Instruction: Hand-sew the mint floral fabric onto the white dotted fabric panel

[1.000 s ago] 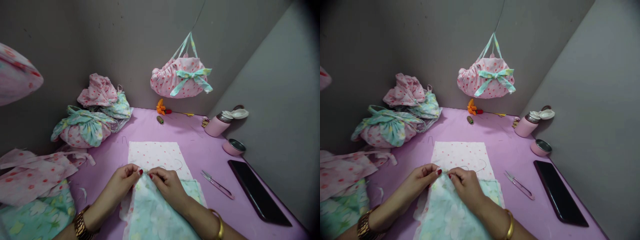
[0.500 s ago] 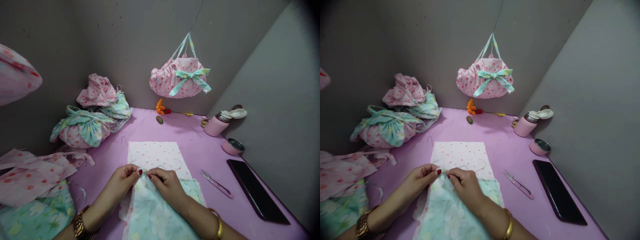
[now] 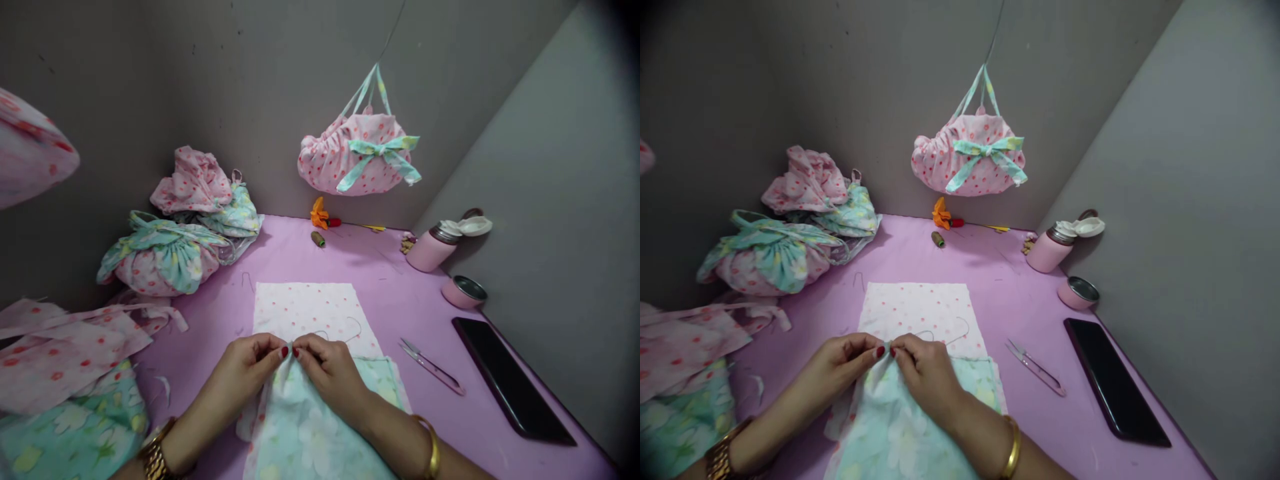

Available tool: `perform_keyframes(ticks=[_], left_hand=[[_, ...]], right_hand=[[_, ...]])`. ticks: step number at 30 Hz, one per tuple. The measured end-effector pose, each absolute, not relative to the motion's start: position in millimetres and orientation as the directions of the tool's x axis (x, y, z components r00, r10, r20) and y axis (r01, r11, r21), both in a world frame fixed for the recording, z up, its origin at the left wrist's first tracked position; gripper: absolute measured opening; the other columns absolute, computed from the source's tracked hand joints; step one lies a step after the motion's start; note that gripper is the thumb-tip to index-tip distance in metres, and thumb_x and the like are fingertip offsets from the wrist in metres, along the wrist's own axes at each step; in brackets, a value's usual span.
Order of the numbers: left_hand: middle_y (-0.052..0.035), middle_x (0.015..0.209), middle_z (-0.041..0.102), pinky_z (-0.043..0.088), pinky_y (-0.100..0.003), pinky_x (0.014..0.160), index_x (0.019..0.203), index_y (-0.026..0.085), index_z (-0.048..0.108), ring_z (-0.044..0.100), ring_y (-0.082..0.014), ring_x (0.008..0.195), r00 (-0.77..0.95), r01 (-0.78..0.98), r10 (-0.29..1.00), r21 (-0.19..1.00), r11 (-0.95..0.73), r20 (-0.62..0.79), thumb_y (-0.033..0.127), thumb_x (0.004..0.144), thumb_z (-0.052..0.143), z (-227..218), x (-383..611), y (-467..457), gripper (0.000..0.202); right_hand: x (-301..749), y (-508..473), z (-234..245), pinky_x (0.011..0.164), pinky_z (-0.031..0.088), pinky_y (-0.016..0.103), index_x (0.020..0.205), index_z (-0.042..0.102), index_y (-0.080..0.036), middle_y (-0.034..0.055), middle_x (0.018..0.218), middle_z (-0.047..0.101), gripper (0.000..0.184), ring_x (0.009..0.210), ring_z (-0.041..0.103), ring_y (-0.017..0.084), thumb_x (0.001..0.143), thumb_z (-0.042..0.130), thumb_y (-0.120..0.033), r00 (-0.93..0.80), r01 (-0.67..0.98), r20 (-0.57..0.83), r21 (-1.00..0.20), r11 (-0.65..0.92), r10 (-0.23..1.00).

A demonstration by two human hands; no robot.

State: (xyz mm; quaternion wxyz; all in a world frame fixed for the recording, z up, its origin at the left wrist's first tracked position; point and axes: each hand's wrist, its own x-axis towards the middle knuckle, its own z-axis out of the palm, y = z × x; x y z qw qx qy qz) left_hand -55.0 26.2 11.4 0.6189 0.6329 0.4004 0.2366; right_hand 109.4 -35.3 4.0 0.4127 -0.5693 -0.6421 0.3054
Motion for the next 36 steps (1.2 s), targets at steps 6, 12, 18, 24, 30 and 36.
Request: perform_keyframes(ticks=[6, 12, 18, 24, 30, 36], left_hand=[[0.0012, 0.061, 0.060, 0.037, -0.022, 0.052, 0.070, 0.016, 0.066, 0.049, -0.0129, 0.056, 0.510, 0.186, 0.830, 0.971, 0.151, -0.227, 0.039, 0.073, 0.061, 9.4, -54.4, 28.7, 0.023], [0.0049, 0.055, 0.052, 0.031, -0.021, 0.048, 0.067, 0.016, 0.061, 0.043, -0.0109, 0.050, 0.500, 0.195, 0.832, 0.967, 0.161, -0.240, 0.039, 0.071, 0.061, 9.3, -53.6, 29.5, 0.024], [0.0063, 0.051, 0.049, 0.028, -0.021, 0.045, 0.066, 0.016, 0.058, 0.039, -0.0092, 0.045, 0.537, 0.161, 0.776, 0.943, 0.291, -0.331, 0.042, 0.069, 0.063, 10.4, -52.8, 28.8, 0.026], [0.0060, 0.050, 0.051, 0.030, -0.021, 0.046, 0.066, 0.016, 0.058, 0.041, -0.0090, 0.044, 0.578, 0.108, 0.720, 0.911, 0.399, -0.384, 0.046, 0.064, 0.068, 8.8, -53.0, 29.3, 0.031], [0.0060, 0.050, 0.052, 0.029, -0.021, 0.046, 0.066, 0.015, 0.058, 0.041, -0.0086, 0.044, 0.581, 0.121, 0.699, 0.893, 0.433, -0.418, 0.046, 0.062, 0.070, 13.8, -53.3, 29.4, 0.033], [0.0050, 0.052, 0.055, 0.031, -0.021, 0.048, 0.069, 0.015, 0.059, 0.044, -0.0086, 0.045, 0.606, 0.068, 0.675, 0.873, 0.482, -0.420, 0.042, 0.061, 0.072, 15.9, -52.8, 28.1, 0.031]], right_hand=[[111.4, -33.4, 3.7, 0.067, 0.045, 0.023, 0.089, 0.067, -0.023, -0.0011, 0.079, 0.068, 0.021, 0.071, 0.061, 0.014, 0.084, 0.049, -0.014, -0.012, 0.471, 0.177, -0.867, 0.162, 0.984], [112.2, -33.3, 4.5, 0.068, 0.046, 0.022, 0.091, 0.069, -0.024, -0.0015, 0.081, 0.069, 0.024, 0.072, 0.062, 0.013, 0.083, 0.050, -0.012, -0.028, 0.442, 0.173, -0.881, 0.167, 0.985], [113.0, -34.0, 5.7, 0.067, 0.046, 0.022, 0.088, 0.070, -0.024, -0.0014, 0.080, 0.069, 0.022, 0.072, 0.062, 0.013, 0.083, 0.051, -0.013, -0.039, 0.411, 0.178, -0.894, 0.178, 0.983], [113.5, -32.9, 6.0, 0.067, 0.046, 0.021, 0.087, 0.069, -0.023, -0.0013, 0.079, 0.069, 0.021, 0.071, 0.062, 0.013, 0.084, 0.051, -0.014, -0.053, 0.387, 0.175, -0.904, 0.181, 0.983], [115.1, -33.3, 7.6, 0.068, 0.046, 0.022, 0.087, 0.069, -0.024, -0.0016, 0.079, 0.069, 0.021, 0.073, 0.062, 0.013, 0.084, 0.051, -0.014, -0.079, 0.385, 0.167, -0.905, 0.184, 0.983], [115.7, -33.1, 6.0, 0.061, 0.044, 0.020, 0.087, 0.068, -0.023, -0.0011, 0.076, 0.066, 0.019, 0.069, 0.060, 0.013, 0.085, 0.051, -0.017, -0.079, 0.385, 0.141, -0.909, 0.161, 0.987]])
